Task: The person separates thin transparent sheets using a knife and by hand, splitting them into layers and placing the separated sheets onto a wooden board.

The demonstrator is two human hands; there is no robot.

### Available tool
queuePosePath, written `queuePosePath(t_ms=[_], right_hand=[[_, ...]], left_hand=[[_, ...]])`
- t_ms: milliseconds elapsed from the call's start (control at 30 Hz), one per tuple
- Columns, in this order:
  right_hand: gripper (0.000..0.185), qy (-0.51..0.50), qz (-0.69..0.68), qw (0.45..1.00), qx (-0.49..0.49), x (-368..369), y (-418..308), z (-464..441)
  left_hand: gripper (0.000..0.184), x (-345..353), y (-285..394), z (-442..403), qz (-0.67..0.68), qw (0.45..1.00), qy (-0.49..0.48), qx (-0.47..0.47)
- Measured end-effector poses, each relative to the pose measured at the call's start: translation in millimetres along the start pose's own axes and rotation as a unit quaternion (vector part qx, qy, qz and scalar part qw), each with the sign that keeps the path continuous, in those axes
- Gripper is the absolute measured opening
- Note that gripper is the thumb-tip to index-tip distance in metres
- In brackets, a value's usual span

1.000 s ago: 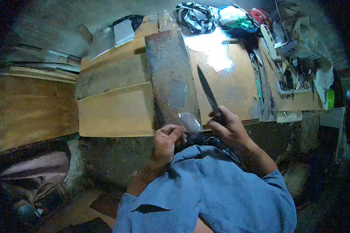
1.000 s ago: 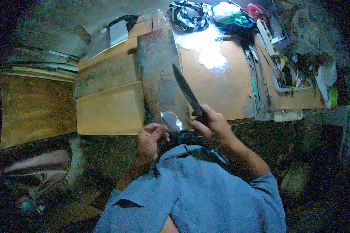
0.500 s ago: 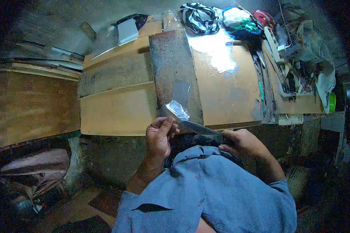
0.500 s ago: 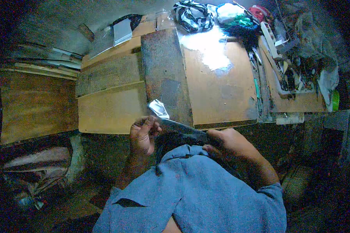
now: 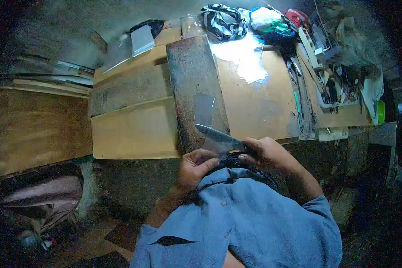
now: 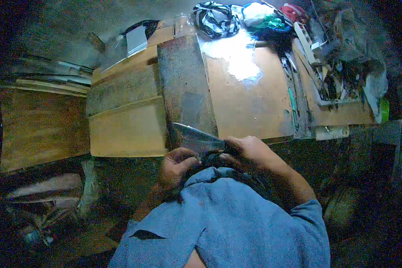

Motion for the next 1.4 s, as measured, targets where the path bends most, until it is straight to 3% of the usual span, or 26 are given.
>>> queuePosePath(t_ms=[100,233,300,433,500,533,600,633,700,733,800,933,1000,1067,1100,1167,1233,1300,1400], right_hand=[[0.036,-0.047,0.084,0.994,0.044,5,9,-4],[0.038,-0.062,0.103,0.992,0.027,14,11,-9],[0.025,-0.049,0.114,0.992,-0.014,12,0,-11],[0.023,-0.068,0.216,0.974,-0.013,8,33,-13],[0.023,0.071,0.098,0.993,-0.011,-29,32,-7],[0.024,0.12,0.151,0.979,0.064,-42,43,-7],[0.023,0.163,0.059,0.984,0.044,-51,47,-9],[0.023,0.163,0.059,0.984,0.044,-44,50,-13],[0.033,0.115,-0.202,0.972,0.018,-11,51,-26],[0.033,0.115,-0.201,0.973,0.017,-1,43,-30],[0.033,0.067,-0.477,0.876,0.027,33,27,-43],[0.032,0.08,-0.445,0.892,0.013,49,36,-77],[0.033,0.157,-0.429,0.89,-0.019,37,43,-96],[0.032,0.182,-0.389,0.903,-0.007,22,39,-112],[0.031,0.18,-0.339,0.922,0.04,16,41,-121],[0.03,0.178,-0.289,0.937,0.086,13,65,-146],[0.036,0.27,-0.191,0.944,-0.012,8,104,-177],[0.038,0.319,-0.153,0.935,-0.019,-7,109,-161],[0.037,0.37,-0.086,0.924,0.043,-38,99,-111]], left_hand=[[0.008,-7,9,-1,0.06,0.998,0.013,0.027],[0.007,-5,0,-3,-0.036,0.999,-0.002,-0.007],[0.007,0,-6,-2,-0.058,0.998,-0.024,-0.018],[0.009,-2,-9,3,-0.049,0.997,-0.047,-0.021],[0.009,-10,-11,4,-0.053,0.997,-0.055,-0.022],[0.009,-14,-12,4,-0.074,0.996,-0.047,-0.021],[0.009,-19,-15,4,-0.094,0.995,-0.037,-0.021],[0.008,-18,-15,2,-0.07,0.997,-0.031,-0.011],[0.008,-11,-12,-4,-0.046,0.999,-0.026,0.001],[0.008,-6,-11,-7,-0.051,0.998,-0.022,-0.001],[0.008,-5,-12,-9,-0.055,0.998,-0.014,-0.002],[0.017,-14,-28,-18,0.007,1.0,0.001,0.017],[0.026,-22,-32,-21,0.038,0.999,0.026,0.028],[0.052,-40,-28,-20,0.072,0.988,0.099,0.093],[0.069,-58,-59,-29,0.079,0.987,0.114,0.079],[0.071,-64,-58,-23,0.048,0.985,0.146,0.079],[0.073,-68,-52,-17,0.017,0.981,0.178,0.078],[0.075,-66,-46,-13,0.029,0.983,0.171,0.068],[0.074,-63,-42,-9,0.026,0.984,0.165,0.057]])
Point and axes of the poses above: each hand's wrist, its own z-axis away from the middle knuckle, its own x-axis out of the palm, y = z × x, the point moved 9 cm from there along -z, towards the middle knuckle, and after that the axes turned 1 degree about -x, right-handed, at the moved point
